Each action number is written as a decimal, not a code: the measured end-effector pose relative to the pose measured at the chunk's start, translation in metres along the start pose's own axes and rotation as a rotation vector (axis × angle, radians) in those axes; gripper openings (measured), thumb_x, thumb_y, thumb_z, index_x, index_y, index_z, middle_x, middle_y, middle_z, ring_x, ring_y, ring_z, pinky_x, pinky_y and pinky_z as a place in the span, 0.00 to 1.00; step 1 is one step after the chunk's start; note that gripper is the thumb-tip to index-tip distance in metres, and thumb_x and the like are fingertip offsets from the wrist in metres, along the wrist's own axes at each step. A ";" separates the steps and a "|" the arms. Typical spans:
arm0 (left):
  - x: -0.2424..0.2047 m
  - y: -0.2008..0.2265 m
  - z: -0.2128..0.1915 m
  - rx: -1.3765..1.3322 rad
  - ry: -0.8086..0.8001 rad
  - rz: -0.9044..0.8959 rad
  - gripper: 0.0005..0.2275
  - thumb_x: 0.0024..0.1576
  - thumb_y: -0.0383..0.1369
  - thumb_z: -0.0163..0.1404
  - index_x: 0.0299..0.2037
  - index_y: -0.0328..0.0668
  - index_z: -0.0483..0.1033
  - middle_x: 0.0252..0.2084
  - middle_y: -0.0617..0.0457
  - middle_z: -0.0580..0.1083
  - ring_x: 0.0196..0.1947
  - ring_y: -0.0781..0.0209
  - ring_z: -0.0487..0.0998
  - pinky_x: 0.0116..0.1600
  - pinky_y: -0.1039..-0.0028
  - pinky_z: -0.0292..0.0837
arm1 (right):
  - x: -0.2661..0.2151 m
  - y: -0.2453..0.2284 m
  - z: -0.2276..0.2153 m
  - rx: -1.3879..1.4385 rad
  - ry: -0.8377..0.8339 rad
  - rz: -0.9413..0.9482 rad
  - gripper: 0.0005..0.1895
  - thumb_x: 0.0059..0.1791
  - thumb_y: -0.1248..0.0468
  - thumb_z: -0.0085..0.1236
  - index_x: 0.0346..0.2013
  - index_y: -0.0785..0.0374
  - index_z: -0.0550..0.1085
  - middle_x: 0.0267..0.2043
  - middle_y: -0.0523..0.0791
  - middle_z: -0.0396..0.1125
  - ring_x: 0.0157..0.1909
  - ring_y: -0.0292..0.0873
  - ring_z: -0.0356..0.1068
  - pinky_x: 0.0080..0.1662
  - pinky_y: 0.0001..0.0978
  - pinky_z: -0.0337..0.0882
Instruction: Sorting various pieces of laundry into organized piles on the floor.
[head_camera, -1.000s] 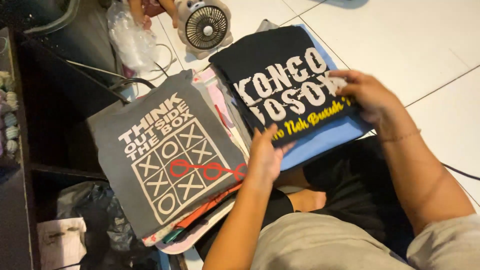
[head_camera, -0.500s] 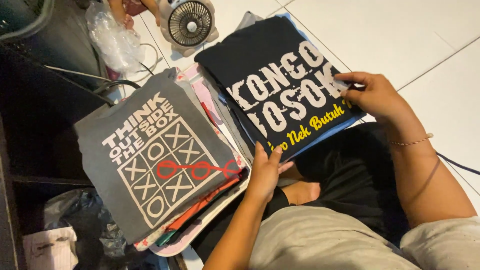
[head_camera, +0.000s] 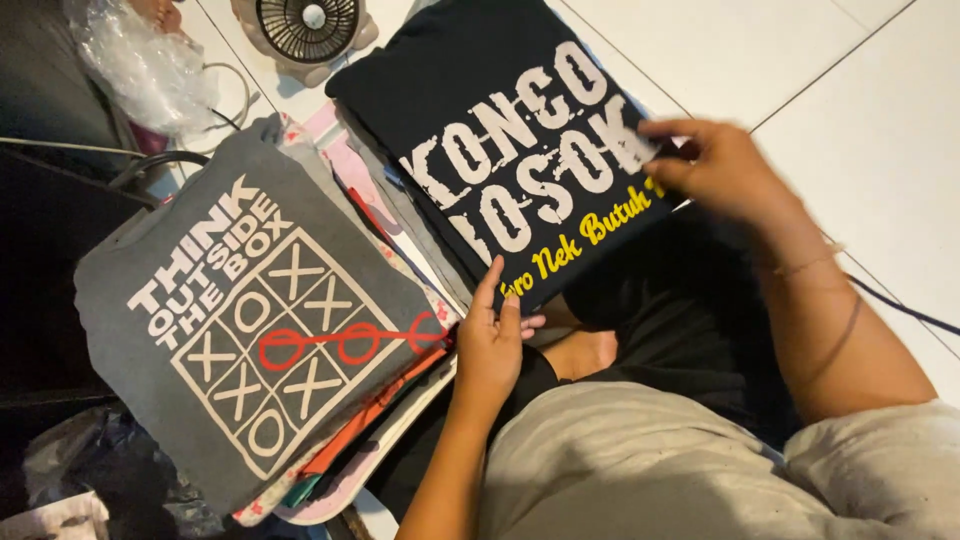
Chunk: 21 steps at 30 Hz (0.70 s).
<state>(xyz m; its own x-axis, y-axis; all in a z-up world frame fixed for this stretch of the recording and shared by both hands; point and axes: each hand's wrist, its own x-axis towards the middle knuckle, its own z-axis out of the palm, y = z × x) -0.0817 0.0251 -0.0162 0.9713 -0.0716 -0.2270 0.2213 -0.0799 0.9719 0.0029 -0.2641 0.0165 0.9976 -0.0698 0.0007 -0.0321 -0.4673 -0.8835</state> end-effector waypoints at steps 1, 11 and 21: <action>0.001 -0.004 0.001 0.038 0.029 -0.060 0.24 0.64 0.29 0.40 0.73 0.51 0.60 0.42 0.25 0.79 0.36 0.46 0.86 0.43 0.67 0.84 | -0.004 0.007 0.008 -0.169 0.015 0.029 0.22 0.47 0.67 0.65 0.56 0.58 0.79 0.53 0.52 0.73 0.53 0.58 0.73 0.51 0.46 0.70; 0.021 0.064 0.020 0.765 0.226 0.949 0.16 0.61 0.27 0.46 0.59 0.39 0.76 0.36 0.48 0.75 0.43 0.45 0.78 0.50 0.59 0.74 | 0.028 -0.071 0.037 -0.447 -0.009 -0.657 0.22 0.57 0.57 0.55 0.63 0.65 0.74 0.62 0.60 0.67 0.63 0.68 0.64 0.62 0.57 0.63; 0.066 0.029 0.019 1.000 0.045 0.392 0.33 0.62 0.49 0.40 0.71 0.30 0.58 0.75 0.26 0.51 0.72 0.12 0.44 0.69 0.28 0.40 | 0.085 -0.067 0.103 -0.842 -0.471 -0.297 0.35 0.57 0.35 0.26 0.74 0.45 0.59 0.78 0.50 0.49 0.79 0.62 0.41 0.71 0.65 0.40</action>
<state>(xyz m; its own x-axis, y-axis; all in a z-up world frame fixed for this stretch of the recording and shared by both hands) -0.0133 -0.0011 -0.0041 0.9657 -0.2344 0.1119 -0.2591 -0.8380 0.4802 0.0961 -0.1483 0.0277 0.8894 0.4206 -0.1788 0.3700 -0.8923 -0.2588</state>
